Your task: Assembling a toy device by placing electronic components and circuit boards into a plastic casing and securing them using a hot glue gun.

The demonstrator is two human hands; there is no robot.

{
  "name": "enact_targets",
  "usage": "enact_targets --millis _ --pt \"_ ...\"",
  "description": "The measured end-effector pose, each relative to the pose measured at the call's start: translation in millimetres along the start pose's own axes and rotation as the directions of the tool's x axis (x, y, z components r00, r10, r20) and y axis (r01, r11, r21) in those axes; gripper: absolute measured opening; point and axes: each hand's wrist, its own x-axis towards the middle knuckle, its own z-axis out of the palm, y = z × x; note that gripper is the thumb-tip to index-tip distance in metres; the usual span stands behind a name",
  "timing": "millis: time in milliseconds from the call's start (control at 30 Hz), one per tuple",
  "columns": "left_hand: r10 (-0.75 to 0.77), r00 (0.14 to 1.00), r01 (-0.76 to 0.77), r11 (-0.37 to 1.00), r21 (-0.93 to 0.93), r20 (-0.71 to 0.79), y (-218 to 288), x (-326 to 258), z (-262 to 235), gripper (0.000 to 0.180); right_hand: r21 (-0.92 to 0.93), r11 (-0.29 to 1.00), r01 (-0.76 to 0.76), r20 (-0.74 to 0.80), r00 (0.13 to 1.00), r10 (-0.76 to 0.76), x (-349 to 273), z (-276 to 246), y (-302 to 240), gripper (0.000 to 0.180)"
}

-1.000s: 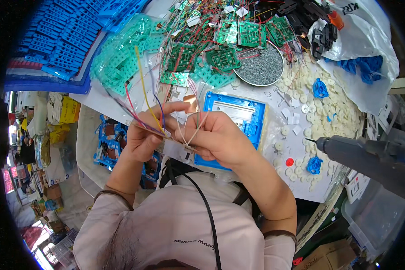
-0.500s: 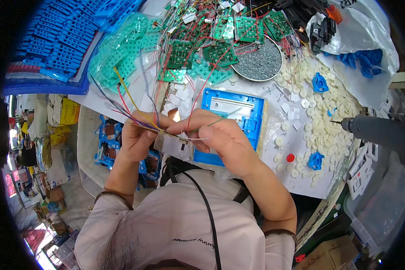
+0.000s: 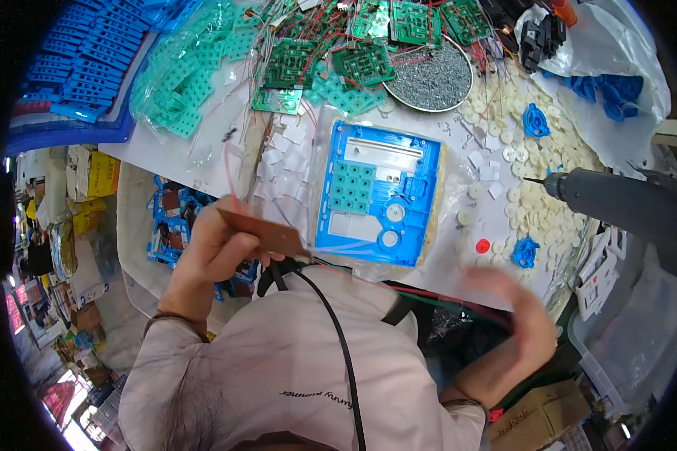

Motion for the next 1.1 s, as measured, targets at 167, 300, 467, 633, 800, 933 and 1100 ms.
enact_targets --millis 167,300,467,633,800,933,1100 --pt "0.068 0.912 -0.260 0.859 0.441 0.404 7.5 32.0 13.6 0.023 -0.427 0.886 -0.178 -0.730 0.647 -0.222 6.6 38.4 -14.1 0.107" --pt "0.074 0.863 -0.347 0.806 0.480 0.499 3.4 29.7 34.0 0.030 -0.295 0.955 0.026 -0.532 0.826 -0.187 97.1 33.9 -6.5 0.060" --pt "-0.334 0.885 0.388 0.915 -0.114 0.325 -8.5 8.3 44.3 0.050 0.117 0.984 0.134 -0.720 0.694 -0.009 124.8 23.0 33.3 0.020" --pt "-0.218 0.935 0.336 0.799 -0.499 0.281 -39.3 -8.9 53.0 0.075 -0.060 0.998 0.011 -0.725 0.687 -0.051 155.2 -14.4 36.2 0.025" --pt "-0.110 0.972 0.182 0.913 -0.365 0.210 -39.2 -16.3 54.4 0.079 -0.024 0.993 -0.119 -0.661 0.746 0.073 170.1 -31.6 24.3 0.025" --pt "0.047 0.960 -0.064 0.997 0.053 0.275 -30.4 -21.6 34.1 0.069 -0.129 0.964 -0.233 -0.675 0.733 0.087 176.1 -30.2 7.8 0.025" --pt "-0.291 0.918 0.100 0.829 0.550 0.271 2.1 -4.4 12.9 0.050 -0.327 0.909 -0.259 -0.705 0.707 -0.052 177.5 -30.0 8.8 0.026"
